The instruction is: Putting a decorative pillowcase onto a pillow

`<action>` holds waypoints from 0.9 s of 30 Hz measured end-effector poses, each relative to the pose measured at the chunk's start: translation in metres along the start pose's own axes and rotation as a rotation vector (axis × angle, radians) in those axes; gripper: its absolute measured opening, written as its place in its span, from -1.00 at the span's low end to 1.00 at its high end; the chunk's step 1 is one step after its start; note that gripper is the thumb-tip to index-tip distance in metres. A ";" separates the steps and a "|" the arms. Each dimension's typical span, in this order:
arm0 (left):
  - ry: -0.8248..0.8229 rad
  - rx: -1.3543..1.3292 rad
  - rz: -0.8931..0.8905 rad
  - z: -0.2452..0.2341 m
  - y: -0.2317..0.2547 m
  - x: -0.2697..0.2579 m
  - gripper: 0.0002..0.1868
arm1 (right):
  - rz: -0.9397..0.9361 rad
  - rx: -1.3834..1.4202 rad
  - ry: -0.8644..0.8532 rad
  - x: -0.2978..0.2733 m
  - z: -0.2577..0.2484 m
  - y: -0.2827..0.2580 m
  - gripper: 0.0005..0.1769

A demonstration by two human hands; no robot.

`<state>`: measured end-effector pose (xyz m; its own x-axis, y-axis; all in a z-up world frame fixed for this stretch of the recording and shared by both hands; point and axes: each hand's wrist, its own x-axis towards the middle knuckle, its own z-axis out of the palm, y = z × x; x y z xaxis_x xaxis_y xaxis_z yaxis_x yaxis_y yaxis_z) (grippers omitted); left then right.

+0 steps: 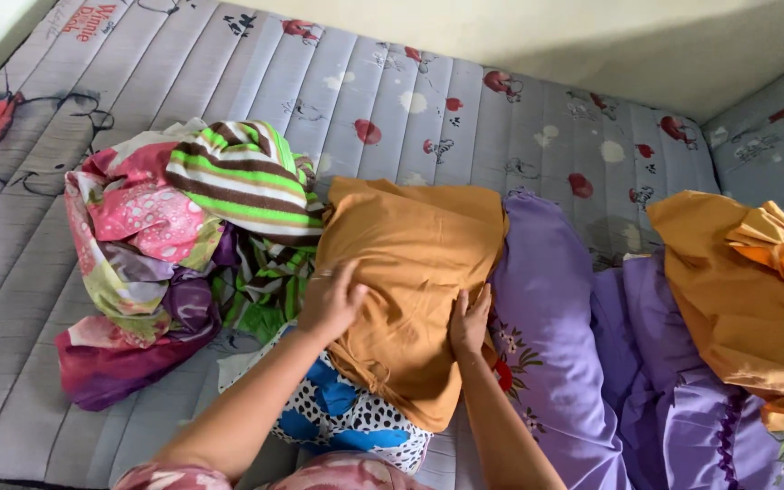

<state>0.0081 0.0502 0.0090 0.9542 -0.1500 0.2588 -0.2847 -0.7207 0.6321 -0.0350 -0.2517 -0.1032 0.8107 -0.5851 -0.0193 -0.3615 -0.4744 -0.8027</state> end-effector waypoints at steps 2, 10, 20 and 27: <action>0.018 -0.024 0.230 -0.001 0.033 -0.002 -0.50 | -0.166 0.008 0.080 -0.026 -0.002 -0.015 -0.11; 0.082 0.042 0.443 0.036 0.021 0.007 -0.68 | -0.652 -0.198 0.149 -0.036 -0.029 -0.039 -0.55; 0.007 -0.120 0.491 0.012 0.028 0.008 -0.92 | -0.755 -0.214 0.037 -0.023 -0.064 -0.051 -0.92; -0.493 0.082 0.290 -0.004 0.038 -0.019 -0.73 | -0.688 -0.210 -0.163 -0.055 -0.080 -0.038 -0.94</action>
<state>-0.0208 0.0282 0.0308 0.7740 -0.6325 0.0297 -0.5515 -0.6503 0.5225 -0.1023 -0.2544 -0.0238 0.9381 -0.0120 0.3461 0.1865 -0.8247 -0.5340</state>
